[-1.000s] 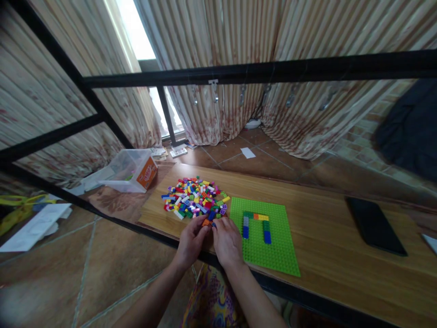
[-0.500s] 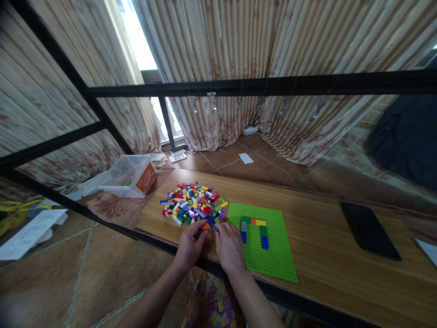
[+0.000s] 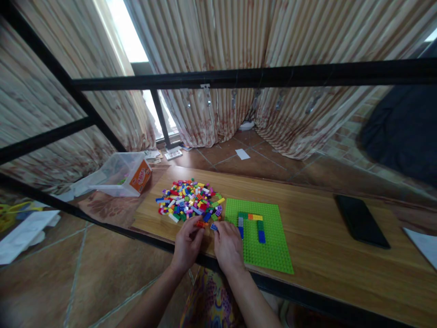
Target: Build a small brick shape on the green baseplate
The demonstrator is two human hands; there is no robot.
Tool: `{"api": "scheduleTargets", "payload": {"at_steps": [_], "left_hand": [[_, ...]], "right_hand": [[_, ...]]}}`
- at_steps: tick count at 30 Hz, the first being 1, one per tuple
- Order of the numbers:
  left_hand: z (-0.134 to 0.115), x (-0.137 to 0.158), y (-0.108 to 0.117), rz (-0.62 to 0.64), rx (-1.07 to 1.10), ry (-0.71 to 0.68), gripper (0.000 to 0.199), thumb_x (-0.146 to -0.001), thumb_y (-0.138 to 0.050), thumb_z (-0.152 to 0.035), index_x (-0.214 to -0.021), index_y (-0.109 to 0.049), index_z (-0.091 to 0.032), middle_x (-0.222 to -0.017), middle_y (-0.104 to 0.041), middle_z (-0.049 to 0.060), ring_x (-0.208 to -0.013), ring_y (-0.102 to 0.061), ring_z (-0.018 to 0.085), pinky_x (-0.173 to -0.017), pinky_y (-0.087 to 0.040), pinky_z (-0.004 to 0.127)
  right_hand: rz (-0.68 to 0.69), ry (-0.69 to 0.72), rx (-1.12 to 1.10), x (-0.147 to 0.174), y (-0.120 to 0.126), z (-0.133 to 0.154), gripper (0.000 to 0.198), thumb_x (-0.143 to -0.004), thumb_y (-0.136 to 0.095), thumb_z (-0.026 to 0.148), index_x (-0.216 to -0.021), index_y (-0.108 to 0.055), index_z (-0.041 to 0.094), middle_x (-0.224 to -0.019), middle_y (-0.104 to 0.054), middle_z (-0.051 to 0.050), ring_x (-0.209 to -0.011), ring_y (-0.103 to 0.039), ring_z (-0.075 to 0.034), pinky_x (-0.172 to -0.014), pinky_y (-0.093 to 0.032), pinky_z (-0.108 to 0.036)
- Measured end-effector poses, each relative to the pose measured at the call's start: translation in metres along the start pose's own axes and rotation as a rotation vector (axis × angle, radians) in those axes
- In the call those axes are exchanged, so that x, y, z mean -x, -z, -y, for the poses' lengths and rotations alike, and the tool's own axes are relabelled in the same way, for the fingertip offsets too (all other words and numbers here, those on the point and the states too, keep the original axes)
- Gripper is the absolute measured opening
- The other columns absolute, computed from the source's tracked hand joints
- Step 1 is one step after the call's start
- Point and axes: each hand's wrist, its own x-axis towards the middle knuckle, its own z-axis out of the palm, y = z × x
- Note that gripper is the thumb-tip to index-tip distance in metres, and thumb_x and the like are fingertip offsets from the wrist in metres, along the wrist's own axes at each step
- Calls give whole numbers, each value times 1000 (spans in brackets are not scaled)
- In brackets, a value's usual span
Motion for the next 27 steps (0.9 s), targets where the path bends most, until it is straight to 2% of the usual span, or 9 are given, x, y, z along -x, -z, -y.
{"api": "scheduleTargets", "payload": {"at_steps": [6, 11, 17, 21, 27], "left_hand": [[-5, 1, 1, 17, -52, -62, 32, -85, -54, -13, -116, -60, -21, -116, -60, 9, -107, -60, 19, -92, -52, 35], [-8, 1, 1, 30, -23, -79, 31, -86, -52, -12, -115, -59, -20, -116, -59, 10, -108, -59, 20, -94, -50, 36], [-9, 2, 1, 57, -11, -54, 31, -87, -49, -11, -116, -58, -20, -117, -58, 11, -107, -59, 19, -92, -51, 37], [-11, 1, 2, 81, 3, -41, 29, -88, -48, -11, -114, -60, -19, -116, -59, 11, -108, -59, 19, -93, -50, 36], [-15, 1, 3, 89, -5, -7, 31, -87, -48, -9, -112, -61, -20, -116, -59, 9, -107, -59, 19, -92, -51, 35]], "right_hand": [[15, 28, -5, -18, 1, 5, 22, -88, -49, 19, -104, -65, 20, -101, -69, -7, -98, -60, -22, -89, -44, -37], [14, -10, -47, -68, -2, 18, 25, -90, -47, 24, -106, -66, 20, -104, -68, -8, -98, -60, -22, -90, -43, -35], [211, -88, 40, -123, -19, 29, 30, -87, -52, 22, -114, -64, 18, -112, -67, -11, -105, -57, -23, -90, -40, -33], [289, -64, 83, -130, -24, 29, 27, -86, -54, 22, -110, -67, 20, -111, -68, -8, -101, -57, -22, -88, -39, -31], [301, -35, 109, -120, -21, 22, 30, -88, -46, 16, -101, -72, 23, -102, -70, -5, -96, -56, -20, -85, -39, -29]]}}
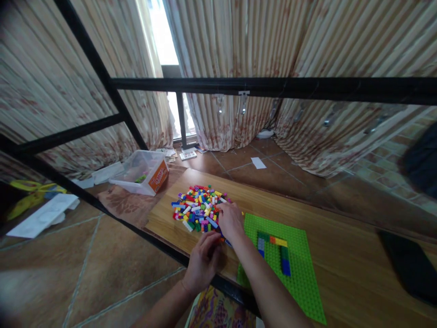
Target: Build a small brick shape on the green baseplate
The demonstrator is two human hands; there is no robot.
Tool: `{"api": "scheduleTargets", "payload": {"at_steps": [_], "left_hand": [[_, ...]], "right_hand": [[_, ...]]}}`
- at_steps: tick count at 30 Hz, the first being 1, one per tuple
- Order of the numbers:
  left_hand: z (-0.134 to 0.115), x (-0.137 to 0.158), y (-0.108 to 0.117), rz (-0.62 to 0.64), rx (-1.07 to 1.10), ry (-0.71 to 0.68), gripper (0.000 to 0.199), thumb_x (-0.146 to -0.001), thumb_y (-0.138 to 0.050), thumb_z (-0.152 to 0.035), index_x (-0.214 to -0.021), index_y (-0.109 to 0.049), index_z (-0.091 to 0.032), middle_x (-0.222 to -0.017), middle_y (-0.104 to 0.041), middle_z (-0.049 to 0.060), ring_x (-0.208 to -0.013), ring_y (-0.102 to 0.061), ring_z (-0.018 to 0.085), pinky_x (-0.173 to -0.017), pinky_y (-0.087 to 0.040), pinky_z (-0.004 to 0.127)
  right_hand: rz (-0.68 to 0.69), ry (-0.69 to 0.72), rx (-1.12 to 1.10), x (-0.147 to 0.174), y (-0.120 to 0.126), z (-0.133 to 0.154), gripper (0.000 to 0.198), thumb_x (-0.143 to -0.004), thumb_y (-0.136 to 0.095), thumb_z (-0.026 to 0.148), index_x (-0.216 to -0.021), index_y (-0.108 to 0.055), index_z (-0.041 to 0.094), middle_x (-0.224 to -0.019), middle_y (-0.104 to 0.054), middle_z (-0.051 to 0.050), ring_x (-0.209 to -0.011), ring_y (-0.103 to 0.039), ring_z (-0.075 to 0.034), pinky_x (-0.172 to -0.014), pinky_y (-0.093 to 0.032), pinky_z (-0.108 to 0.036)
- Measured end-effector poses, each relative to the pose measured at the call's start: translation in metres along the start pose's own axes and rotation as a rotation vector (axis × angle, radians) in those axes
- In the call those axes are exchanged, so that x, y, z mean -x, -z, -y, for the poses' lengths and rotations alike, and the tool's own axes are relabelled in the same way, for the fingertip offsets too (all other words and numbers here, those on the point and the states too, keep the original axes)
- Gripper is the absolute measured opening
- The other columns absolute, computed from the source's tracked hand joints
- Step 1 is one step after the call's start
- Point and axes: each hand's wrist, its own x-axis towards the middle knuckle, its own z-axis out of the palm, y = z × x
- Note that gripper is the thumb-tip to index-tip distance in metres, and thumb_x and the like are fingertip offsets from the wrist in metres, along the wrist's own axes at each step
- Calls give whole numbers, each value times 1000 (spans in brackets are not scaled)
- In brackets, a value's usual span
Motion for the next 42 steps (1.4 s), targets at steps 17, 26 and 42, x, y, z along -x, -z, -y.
{"api": "scheduleTargets", "payload": {"at_steps": [17, 26, 42], "left_hand": [[3, 2, 0, 0, -9, 11, 29, -89, -47, -12, -113, -60, -21, -116, -60, 10, -105, -61, 19, -90, -54, 36], [5, -1, 1, 11, -64, -17, 28, -90, -47, -15, -113, -61, -20, -115, -61, 11, -106, -61, 21, -91, -53, 35], [9, -2, 2, -11, -141, -66, 26, -91, -49, -21, -113, -61, -20, -116, -61, 11, -109, -60, 21, -94, -52, 38]], "right_hand": [[10, 69, 84, -78, -5, -10, 30, -89, -45, 18, -104, -71, 17, -109, -67, -12, -104, -54, -24, -94, -35, -35], [0, -24, 31, -67, -12, -6, 24, -88, -50, 25, -100, -70, 18, -111, -64, -10, -106, -50, -21, -93, -34, -33], [-365, 12, -414, 52, 76, -37, 26, -93, -46, 36, -105, -64, 22, -105, -68, -5, -94, -62, -18, -86, -46, -31]]}}
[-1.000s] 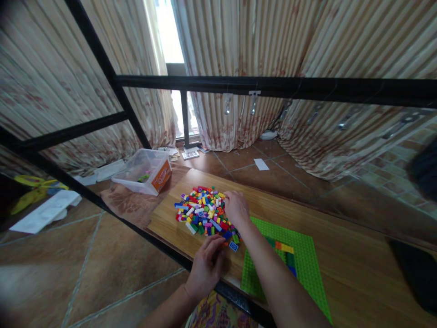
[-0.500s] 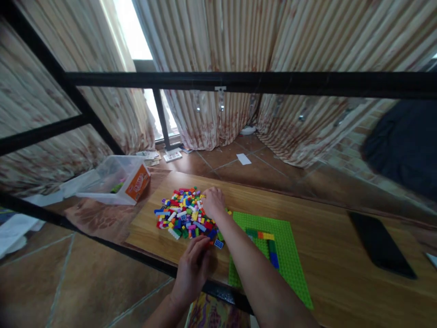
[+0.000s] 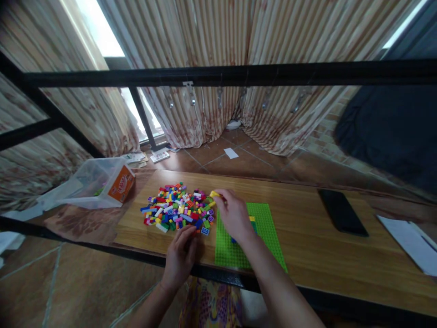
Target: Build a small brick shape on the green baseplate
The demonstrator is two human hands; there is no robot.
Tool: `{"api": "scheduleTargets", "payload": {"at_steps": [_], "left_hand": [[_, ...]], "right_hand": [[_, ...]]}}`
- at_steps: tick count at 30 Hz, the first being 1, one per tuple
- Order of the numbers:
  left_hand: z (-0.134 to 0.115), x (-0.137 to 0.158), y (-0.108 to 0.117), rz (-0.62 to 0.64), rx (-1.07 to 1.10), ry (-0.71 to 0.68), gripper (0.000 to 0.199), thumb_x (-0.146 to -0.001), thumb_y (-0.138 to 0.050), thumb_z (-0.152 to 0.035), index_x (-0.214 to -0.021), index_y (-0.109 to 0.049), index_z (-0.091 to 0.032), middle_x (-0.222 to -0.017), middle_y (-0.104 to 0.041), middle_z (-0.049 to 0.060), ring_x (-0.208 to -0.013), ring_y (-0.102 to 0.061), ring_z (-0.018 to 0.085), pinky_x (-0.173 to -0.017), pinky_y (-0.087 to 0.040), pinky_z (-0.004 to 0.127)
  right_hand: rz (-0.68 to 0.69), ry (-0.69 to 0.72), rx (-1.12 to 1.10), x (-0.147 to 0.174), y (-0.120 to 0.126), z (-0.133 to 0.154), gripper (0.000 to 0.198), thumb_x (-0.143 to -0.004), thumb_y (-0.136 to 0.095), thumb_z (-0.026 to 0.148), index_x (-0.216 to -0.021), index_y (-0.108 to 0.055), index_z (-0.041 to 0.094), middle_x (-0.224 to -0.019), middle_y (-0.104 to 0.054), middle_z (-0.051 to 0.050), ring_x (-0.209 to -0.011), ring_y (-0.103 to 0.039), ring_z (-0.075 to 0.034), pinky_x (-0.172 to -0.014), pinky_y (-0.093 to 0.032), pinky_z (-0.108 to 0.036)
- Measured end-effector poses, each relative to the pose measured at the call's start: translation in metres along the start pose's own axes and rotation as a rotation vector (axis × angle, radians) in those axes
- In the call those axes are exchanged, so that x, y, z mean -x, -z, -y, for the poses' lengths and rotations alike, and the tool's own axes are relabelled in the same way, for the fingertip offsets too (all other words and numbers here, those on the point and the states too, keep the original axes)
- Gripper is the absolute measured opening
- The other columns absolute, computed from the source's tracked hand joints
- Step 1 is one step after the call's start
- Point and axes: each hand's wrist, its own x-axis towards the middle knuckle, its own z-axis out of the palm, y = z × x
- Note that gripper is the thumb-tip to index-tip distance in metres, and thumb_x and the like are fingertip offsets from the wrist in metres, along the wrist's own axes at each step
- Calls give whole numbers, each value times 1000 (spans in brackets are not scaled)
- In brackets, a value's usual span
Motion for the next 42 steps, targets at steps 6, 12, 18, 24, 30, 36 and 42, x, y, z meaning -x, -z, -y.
{"api": "scheduleTargets", "payload": {"at_steps": [6, 12, 18, 24, 30, 36, 42], "left_hand": [[-3, -1, -1, -35, -31, -28, 23, -90, -51, -21, -110, -62, -19, -115, -61, 10, -106, -61, 21, -93, -52, 38], [-26, 2, -13, 8, -31, -80, 26, -90, -49, -20, -113, -62, -20, -116, -60, 11, -109, -60, 22, -95, -52, 38], [-47, 5, -31, 135, -56, -166, 30, -89, -47, -15, -115, -60, -21, -116, -61, 10, -112, -59, 21, -97, -51, 38], [-49, 5, -47, 210, -86, -205, 33, -87, -46, -12, -117, -59, -19, -120, -59, 11, -114, -58, 21, -98, -51, 37], [-49, 7, -55, 270, -124, -231, 36, -87, -47, -12, -121, -57, -19, -124, -57, 12, -116, -57, 23, -97, -51, 38], [-48, 9, -58, 272, -143, -237, 36, -87, -46, -11, -122, -56, -18, -124, -57, 13, -116, -57, 22, -98, -51, 37], [-47, 13, -59, 308, -233, -237, 40, -89, -44, -12, -127, -54, -17, -129, -53, 14, -119, -54, 23, -100, -50, 38]], "right_hand": [[-78, -121, 157, 84, 73, -51, 26, -91, -49, 40, -98, -67, 23, -100, -67, -6, -93, -63, -21, -83, -49, -35], [119, -23, 296, 111, 57, -59, 25, -94, -44, 28, -103, -67, 24, -97, -66, -5, -90, -62, -19, -82, -49, -33], [248, 139, 511, 101, 45, -56, 17, -92, -53, 29, -99, -68, 26, -93, -66, -4, -92, -55, -21, -83, -41, -36], [253, 132, 506, 96, 44, -60, 16, -92, -54, 30, -98, -68, 27, -95, -66, -3, -96, -52, -21, -83, -35, -36], [289, 153, 503, 94, 46, -60, 19, -93, -51, 29, -99, -69, 26, -92, -66, -4, -94, -51, -20, -82, -34, -36], [305, 149, 537, 94, 45, -60, 18, -93, -52, 29, -97, -69, 25, -91, -66, -3, -94, -50, -21, -83, -33, -36], [303, 171, 529, 93, 42, -60, 16, -92, -55, 28, -93, -70, 25, -88, -65, -3, -92, -49, -20, -82, -33, -35]]}}
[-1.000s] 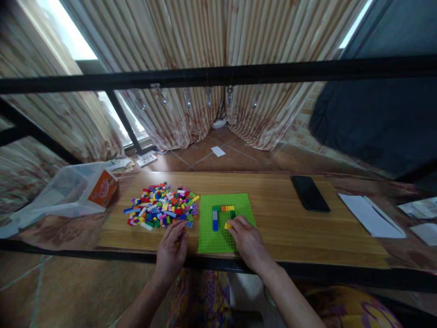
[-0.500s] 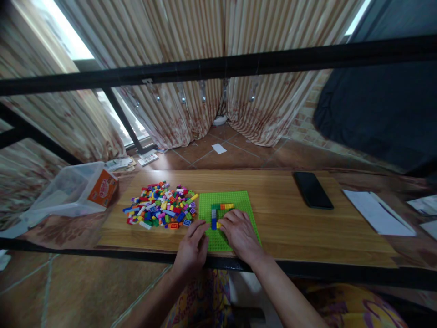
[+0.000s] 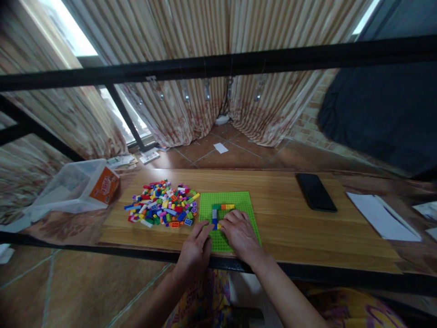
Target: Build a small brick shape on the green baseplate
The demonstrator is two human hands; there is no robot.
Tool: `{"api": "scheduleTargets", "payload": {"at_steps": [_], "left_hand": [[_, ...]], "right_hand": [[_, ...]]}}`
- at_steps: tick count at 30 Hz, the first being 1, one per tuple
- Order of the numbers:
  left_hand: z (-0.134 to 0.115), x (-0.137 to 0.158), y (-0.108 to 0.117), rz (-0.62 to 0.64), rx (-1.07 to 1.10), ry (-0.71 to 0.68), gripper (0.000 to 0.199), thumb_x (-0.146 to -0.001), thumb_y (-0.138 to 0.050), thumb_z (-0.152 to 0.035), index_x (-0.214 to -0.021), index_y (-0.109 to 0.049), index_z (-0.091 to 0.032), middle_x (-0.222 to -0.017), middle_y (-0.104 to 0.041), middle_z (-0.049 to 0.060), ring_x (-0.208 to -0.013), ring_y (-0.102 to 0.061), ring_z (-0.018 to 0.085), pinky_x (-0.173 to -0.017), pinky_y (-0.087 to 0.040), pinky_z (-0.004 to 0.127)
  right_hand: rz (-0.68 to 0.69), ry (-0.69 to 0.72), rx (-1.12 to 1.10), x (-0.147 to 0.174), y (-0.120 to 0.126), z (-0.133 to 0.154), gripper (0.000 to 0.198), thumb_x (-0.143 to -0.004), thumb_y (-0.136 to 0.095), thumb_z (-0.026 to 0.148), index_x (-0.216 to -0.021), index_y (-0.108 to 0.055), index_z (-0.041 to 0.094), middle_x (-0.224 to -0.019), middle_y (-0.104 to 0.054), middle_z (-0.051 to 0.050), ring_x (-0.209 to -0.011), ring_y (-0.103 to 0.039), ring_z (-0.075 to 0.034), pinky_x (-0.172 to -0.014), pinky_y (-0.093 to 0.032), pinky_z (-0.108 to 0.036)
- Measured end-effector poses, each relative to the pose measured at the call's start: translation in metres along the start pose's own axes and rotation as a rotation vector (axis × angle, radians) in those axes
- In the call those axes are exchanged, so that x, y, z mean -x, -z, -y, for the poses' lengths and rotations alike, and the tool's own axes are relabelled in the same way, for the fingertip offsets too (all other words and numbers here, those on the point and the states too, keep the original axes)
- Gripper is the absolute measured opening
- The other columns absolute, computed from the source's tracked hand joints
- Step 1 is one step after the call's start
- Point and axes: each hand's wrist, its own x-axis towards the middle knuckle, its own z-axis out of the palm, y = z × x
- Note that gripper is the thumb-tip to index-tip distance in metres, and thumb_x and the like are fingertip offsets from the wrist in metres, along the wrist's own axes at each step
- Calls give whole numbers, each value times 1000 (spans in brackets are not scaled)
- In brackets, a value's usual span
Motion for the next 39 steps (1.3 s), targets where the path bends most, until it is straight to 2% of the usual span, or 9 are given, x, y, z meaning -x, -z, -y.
{"api": "scheduleTargets", "payload": {"at_steps": [4, 9, 16, 22, 26, 30, 33, 35, 39], "left_hand": [[-2, 0, -2, 85, -110, -48, 45, -89, -40, -12, -133, -50, -16, -134, -49, 17, -119, -54, 25, -99, -50, 38], [-3, -1, -8, 153, -241, -104, 50, -83, -46, -11, -133, -51, -11, -131, -51, 22, -117, -54, 30, -96, -50, 43], [-4, -3, -11, 203, -302, -61, 53, -83, -44, -10, -135, -48, -17, -136, -49, 19, -118, -53, 29, -96, -49, 44], [-11, -6, -8, 260, -346, -6, 57, -82, -43, -8, -138, -45, -18, -141, -46, 17, -119, -53, 28, -96, -48, 42], [-14, -8, -7, 287, -353, 28, 57, -80, -47, -9, -136, -49, -18, -141, -47, 17, -122, -51, 30, -99, -47, 43], [-18, -7, 0, 279, -366, 53, 56, -81, -45, -9, -135, -50, -20, -141, -48, 13, -124, -50, 28, -103, -45, 41], [-24, -7, 5, 239, -364, 41, 53, -83, -44, -11, -136, -50, -16, -141, -47, 15, -125, -49, 29, -104, -43, 42], [-29, -8, 3, 206, -356, 35, 50, -86, -42, -15, -136, -49, -16, -142, -48, 14, -124, -49, 28, -105, -41, 44], [-33, -6, -13, 196, -338, -26, 52, -91, -43, -30, -141, -42, -16, -147, -44, 10, -134, -40, 28, -109, -36, 48]], "right_hand": [[-18, 4, -37, -1, -2, -1, 16, -91, -55, 27, -88, -71, 24, -85, -65, -2, -90, -50, -19, -81, -34, -34], [-10, 29, -42, -4, -2, -4, 13, -89, -59, 26, -87, -72, 24, -82, -64, -3, -88, -50, -19, -79, -34, -33], [-22, 33, -114, -2, 0, -6, 14, -89, -58, 28, -84, -71, 25, -82, -63, -3, -87, -50, -18, -77, -34, -33], [-42, 31, -86, 1, -1, -7, 18, -91, -55, 32, -91, -72, 29, -84, -63, -3, -89, -51, -19, -80, -36, -35], [-122, 10, -88, 6, -4, -9, 19, -90, -56, 34, -101, -71, 32, -91, -66, -4, -93, -53, -21, -83, -40, -37], [-327, -86, -201, 20, 1, -26, 29, -91, -54, 37, -115, -65, 25, -105, -67, -7, -99, -56, -23, -88, -44, -40], [-462, -234, -263, 37, 6, -46, 27, -92, -49, 37, -105, -67, 22, -97, -69, -7, -93, -60, -22, -86, -46, -40], [-474, -285, -304, 51, 7, -57, 26, -92, -47, 36, -99, -68, 21, -95, -69, -7, -91, -62, -21, -84, -48, -38], [-402, -304, -263, 73, -3, -67, 26, -92, -47, 35, -94, -69, 21, -97, -69, -7, -92, -62, -21, -84, -49, -38]]}}
